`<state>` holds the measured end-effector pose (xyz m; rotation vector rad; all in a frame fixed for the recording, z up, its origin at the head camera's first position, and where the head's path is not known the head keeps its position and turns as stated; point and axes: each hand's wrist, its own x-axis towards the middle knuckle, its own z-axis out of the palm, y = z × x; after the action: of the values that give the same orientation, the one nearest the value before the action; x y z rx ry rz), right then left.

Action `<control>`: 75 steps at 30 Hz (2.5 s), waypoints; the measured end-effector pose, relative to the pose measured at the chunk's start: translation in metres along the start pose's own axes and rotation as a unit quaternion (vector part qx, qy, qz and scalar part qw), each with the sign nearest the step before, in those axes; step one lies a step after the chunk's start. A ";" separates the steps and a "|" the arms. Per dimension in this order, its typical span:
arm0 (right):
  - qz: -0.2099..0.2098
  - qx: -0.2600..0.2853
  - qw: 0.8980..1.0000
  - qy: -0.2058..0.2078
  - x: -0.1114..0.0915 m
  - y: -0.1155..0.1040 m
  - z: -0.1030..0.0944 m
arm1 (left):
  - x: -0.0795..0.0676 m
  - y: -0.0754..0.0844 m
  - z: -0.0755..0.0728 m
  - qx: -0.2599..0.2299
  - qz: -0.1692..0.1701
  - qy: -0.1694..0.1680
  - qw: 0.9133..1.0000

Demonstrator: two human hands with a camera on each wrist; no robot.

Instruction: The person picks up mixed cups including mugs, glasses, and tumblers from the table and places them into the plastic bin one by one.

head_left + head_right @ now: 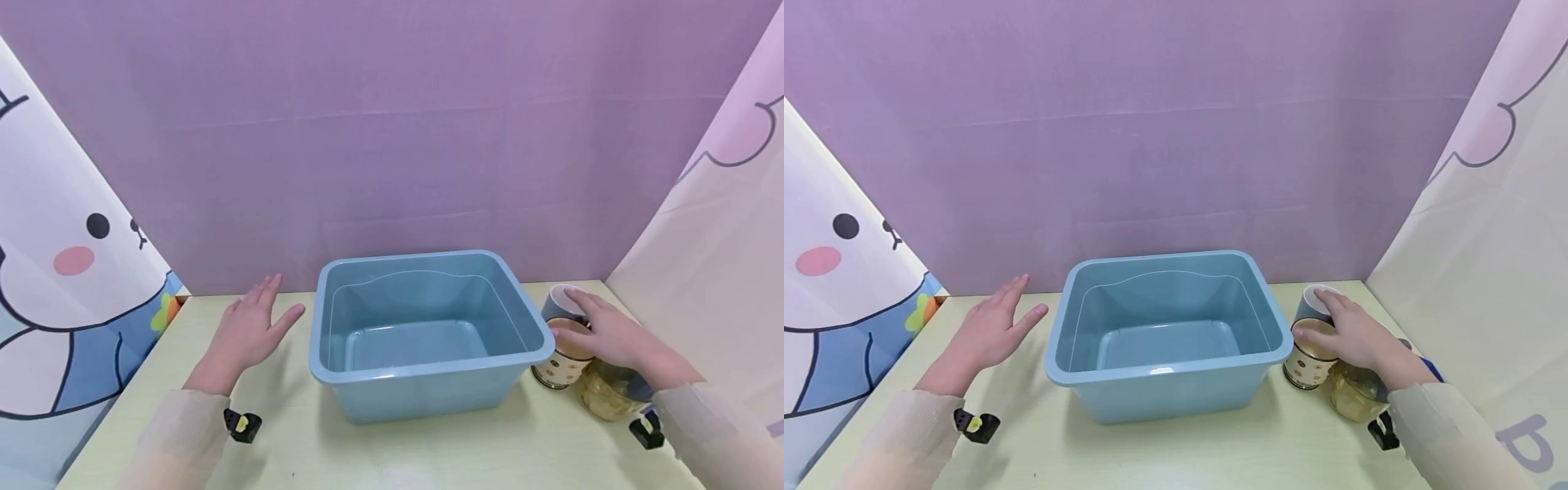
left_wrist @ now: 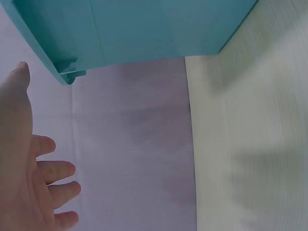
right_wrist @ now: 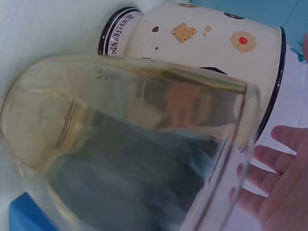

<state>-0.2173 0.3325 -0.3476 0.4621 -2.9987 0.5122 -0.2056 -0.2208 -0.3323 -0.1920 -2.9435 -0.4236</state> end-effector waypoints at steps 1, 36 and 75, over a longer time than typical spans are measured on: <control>-0.001 -0.003 1.000 0.000 0.000 0.000 0.000 | 0.000 0.000 0.000 -0.004 0.001 0.001 1.000; -0.020 -0.073 0.997 0.035 -0.012 -0.002 0.015 | 0.004 0.019 0.009 -0.183 0.014 -0.011 0.983; -0.058 -0.039 0.997 0.045 -0.018 0.000 0.018 | 0.007 0.037 0.013 -0.291 -0.022 -0.040 0.956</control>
<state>-0.2006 0.3314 -0.3668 0.5855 -2.8737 0.3948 -0.2092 -0.1814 -0.3334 -0.2133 -2.8114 -1.3100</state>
